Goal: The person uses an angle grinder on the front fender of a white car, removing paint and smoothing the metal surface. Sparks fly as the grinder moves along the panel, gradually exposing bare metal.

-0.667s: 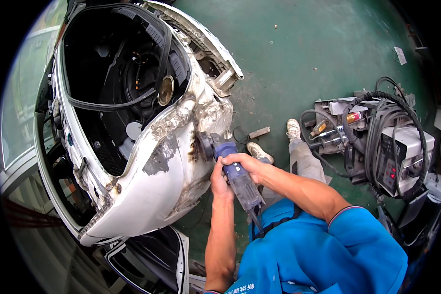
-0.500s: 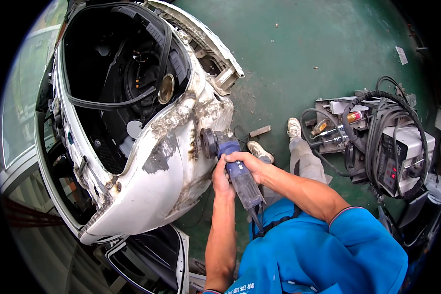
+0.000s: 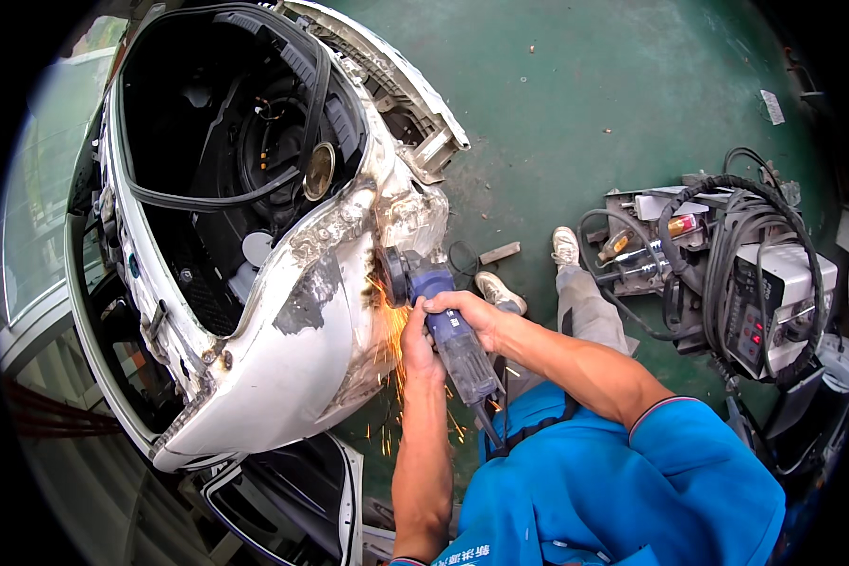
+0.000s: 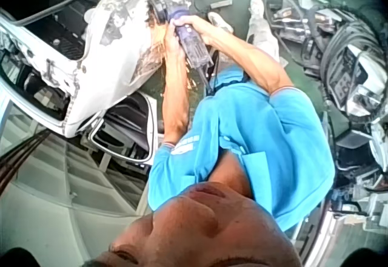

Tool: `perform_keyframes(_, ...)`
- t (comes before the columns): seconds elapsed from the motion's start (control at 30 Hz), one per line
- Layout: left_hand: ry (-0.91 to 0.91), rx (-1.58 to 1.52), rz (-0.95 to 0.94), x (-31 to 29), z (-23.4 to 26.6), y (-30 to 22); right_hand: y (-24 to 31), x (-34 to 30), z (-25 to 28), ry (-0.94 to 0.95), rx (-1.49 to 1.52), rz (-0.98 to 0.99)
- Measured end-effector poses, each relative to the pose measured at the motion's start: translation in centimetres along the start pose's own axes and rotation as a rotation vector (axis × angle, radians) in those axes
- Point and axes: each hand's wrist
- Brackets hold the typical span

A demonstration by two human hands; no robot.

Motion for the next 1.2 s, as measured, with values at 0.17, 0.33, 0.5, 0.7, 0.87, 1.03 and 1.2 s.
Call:
perform_keyframes(0.17,0.010,-0.027,-0.008,0.3,0.3,0.4,0.0,0.1,0.1,0.010,-0.018,0.011)
perform_keyframes(0.33,0.004,-0.049,-0.022,-0.4,-0.6,0.7,0.9,-0.4,0.1,-0.023,-0.078,0.007)
perform_keyframes(0.5,-0.023,-0.007,-0.013,-0.7,-1.8,0.9,1.0,-0.4,1.5,0.041,0.028,-0.031)
perform_keyframes(0.7,-0.025,0.050,-0.022,-0.8,-2.5,-0.6,1.6,-0.3,0.6,0.072,0.054,0.002)
perform_keyframes(0.87,-0.056,0.073,-0.029,-0.7,-2.7,-1.1,1.6,-0.2,0.1,0.063,0.039,0.030)
perform_keyframes(1.03,-0.034,0.068,-0.037,-0.8,-2.6,-1.1,1.4,-0.1,0.0,0.059,0.035,0.045)
perform_keyframes(1.2,0.015,0.052,-0.058,-0.2,-2.0,-1.0,1.6,-0.5,-0.4,0.054,0.036,0.047)
Point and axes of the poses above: each hand's wrist, its own x-axis towards the middle knuckle, its own z-axis out of the back of the hand, y = z × x, and after that the axes turned 8 degrees about -y, right-handed
